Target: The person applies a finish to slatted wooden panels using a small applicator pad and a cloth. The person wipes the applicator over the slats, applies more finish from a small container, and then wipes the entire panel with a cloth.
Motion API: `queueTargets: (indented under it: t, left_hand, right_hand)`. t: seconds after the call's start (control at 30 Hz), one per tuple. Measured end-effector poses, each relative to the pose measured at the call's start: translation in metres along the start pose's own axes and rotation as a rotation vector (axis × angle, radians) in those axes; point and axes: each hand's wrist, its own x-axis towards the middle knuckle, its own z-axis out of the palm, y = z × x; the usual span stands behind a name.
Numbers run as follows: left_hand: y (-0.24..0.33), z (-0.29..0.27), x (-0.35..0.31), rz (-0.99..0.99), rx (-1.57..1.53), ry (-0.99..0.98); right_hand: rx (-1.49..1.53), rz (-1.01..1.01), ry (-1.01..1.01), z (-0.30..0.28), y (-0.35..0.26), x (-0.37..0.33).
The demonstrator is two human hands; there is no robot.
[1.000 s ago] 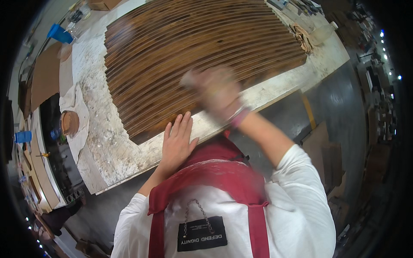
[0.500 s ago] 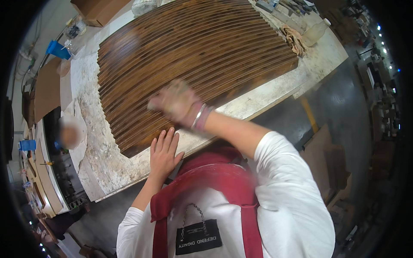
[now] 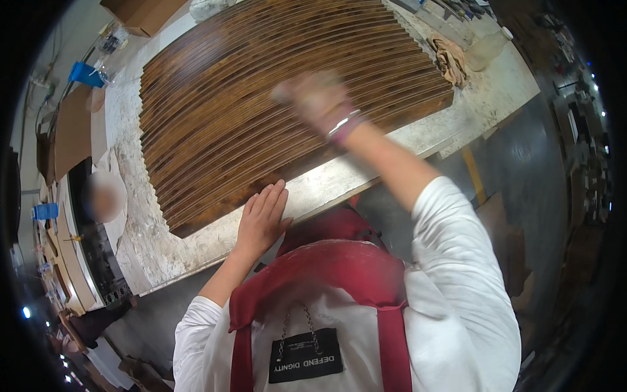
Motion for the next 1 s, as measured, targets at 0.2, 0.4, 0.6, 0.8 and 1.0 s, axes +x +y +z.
queueTargets:
  t: [0.2,0.4,0.6,0.8,1.0]
  left_hand:
    - [-0.001,0.004,-0.002,-0.030,-0.025,-0.040]
    - [0.001,0.000,-0.004,-0.044,-0.068,-0.021]
    - [-0.002,0.008,-0.003,-0.023,-0.026,0.010]
    - [0.002,0.002,0.000,-0.030,-0.004,-0.012]
    - [0.005,0.000,0.022,0.131,-0.040,0.054]
  right_hand:
    - [-0.016,-0.396,0.272,0.014,-0.072,-0.068]
    - [-0.149,-0.187,0.229,-0.001,0.000,-0.075]
    - [-0.178,-0.403,0.046,0.028,-0.107,-0.079]
    - [-0.231,-0.077,0.289,-0.023,0.064,-0.092]
    - [-0.264,-0.067,0.343,-0.013,0.036,-0.081]
